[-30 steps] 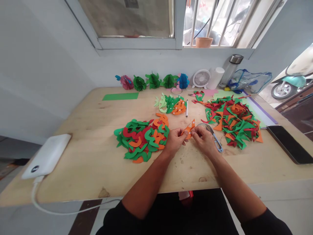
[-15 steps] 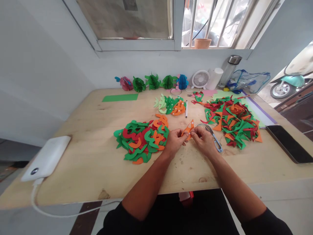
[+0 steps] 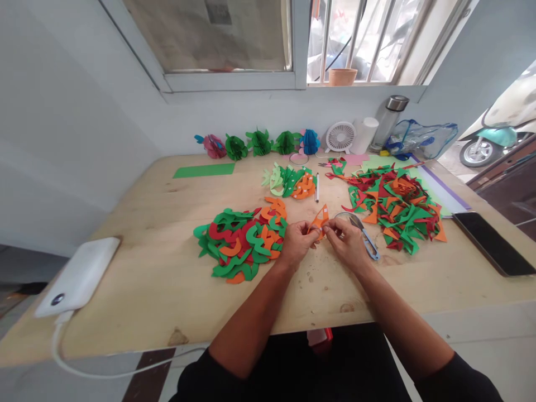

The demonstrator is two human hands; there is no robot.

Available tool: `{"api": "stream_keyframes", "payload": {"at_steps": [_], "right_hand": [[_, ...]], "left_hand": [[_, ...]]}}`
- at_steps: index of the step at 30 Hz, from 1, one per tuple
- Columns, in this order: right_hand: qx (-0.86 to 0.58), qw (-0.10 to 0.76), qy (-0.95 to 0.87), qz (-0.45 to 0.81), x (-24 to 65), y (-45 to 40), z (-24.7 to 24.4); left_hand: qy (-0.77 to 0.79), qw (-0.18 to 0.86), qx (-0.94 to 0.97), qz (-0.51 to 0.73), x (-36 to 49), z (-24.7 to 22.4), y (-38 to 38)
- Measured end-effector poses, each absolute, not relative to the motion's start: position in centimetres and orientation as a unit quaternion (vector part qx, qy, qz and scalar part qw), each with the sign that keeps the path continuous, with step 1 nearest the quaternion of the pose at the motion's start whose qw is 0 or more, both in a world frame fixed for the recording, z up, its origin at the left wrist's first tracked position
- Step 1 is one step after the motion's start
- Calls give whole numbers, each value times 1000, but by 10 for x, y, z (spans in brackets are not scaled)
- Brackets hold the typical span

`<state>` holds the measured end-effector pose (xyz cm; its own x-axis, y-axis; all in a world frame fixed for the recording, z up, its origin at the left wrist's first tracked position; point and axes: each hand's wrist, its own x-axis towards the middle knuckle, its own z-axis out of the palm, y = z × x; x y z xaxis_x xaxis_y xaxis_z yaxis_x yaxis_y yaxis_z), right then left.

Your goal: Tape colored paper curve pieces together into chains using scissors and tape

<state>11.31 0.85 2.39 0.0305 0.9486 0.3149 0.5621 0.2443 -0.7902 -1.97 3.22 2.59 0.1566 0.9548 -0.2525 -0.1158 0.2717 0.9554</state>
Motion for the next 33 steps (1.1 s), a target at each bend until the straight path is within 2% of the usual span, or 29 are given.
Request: {"api": "stream_keyframes", "payload": {"at_steps": [10,14,17,24,33], "right_hand": [[-582,438,-651,212,111,7,25],[-605,480,-597,218,115,10,22],[-611,495,-564,252,120,14,18],[-574,454,-545,409,121,18,13],[-553,485,-544,404,122,16,14]], "left_hand": [[490,626,423,435,-20,29,31],[490,629,417,437,-20,29,31],[490,628,416,439,-20,29,30],[470,644,420,433,-21,30,28],[409,690,410,436,-23,29,31]]}}
